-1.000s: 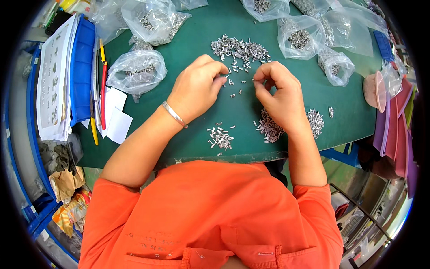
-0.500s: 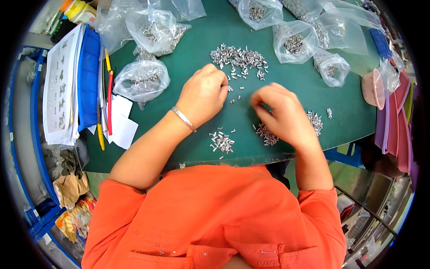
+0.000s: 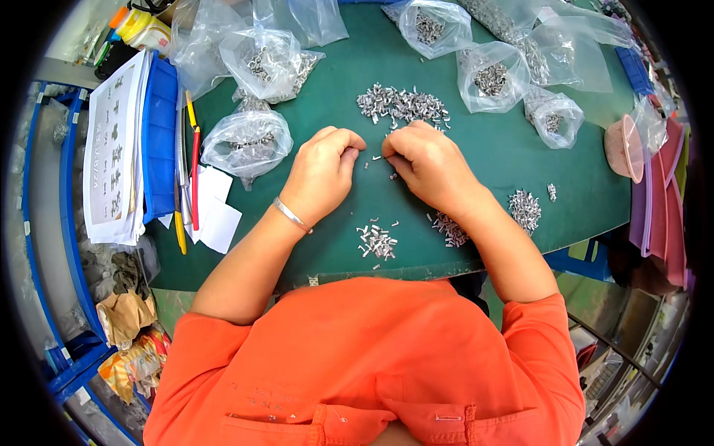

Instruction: The person sorts small silver metal fasteners on a green workbench. They pick up individual pieces by hand, separate them into piles, and occasionally transfer them into clear plastic bags.

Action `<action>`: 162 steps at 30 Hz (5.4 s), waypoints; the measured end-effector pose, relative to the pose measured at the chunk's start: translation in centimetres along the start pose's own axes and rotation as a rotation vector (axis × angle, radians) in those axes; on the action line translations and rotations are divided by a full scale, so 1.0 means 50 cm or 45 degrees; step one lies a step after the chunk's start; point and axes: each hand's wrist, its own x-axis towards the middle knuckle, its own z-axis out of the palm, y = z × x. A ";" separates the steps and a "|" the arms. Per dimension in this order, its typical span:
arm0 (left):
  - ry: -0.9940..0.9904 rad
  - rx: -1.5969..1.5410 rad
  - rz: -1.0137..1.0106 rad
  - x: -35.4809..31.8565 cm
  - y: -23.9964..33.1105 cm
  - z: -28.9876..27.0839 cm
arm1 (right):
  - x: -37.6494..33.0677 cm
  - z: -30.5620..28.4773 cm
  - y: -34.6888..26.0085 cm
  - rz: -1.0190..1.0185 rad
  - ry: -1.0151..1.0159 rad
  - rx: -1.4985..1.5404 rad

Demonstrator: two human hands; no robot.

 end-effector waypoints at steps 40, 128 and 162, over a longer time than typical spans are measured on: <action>0.066 0.027 0.015 -0.046 -0.002 0.002 | 0.035 -0.018 0.018 0.098 0.136 -0.010; 0.070 0.065 0.069 -0.046 -0.002 0.004 | 0.065 -0.068 0.023 0.542 0.014 0.450; 0.082 0.076 0.058 -0.043 -0.001 0.006 | -0.021 -0.074 0.021 0.322 -0.068 0.182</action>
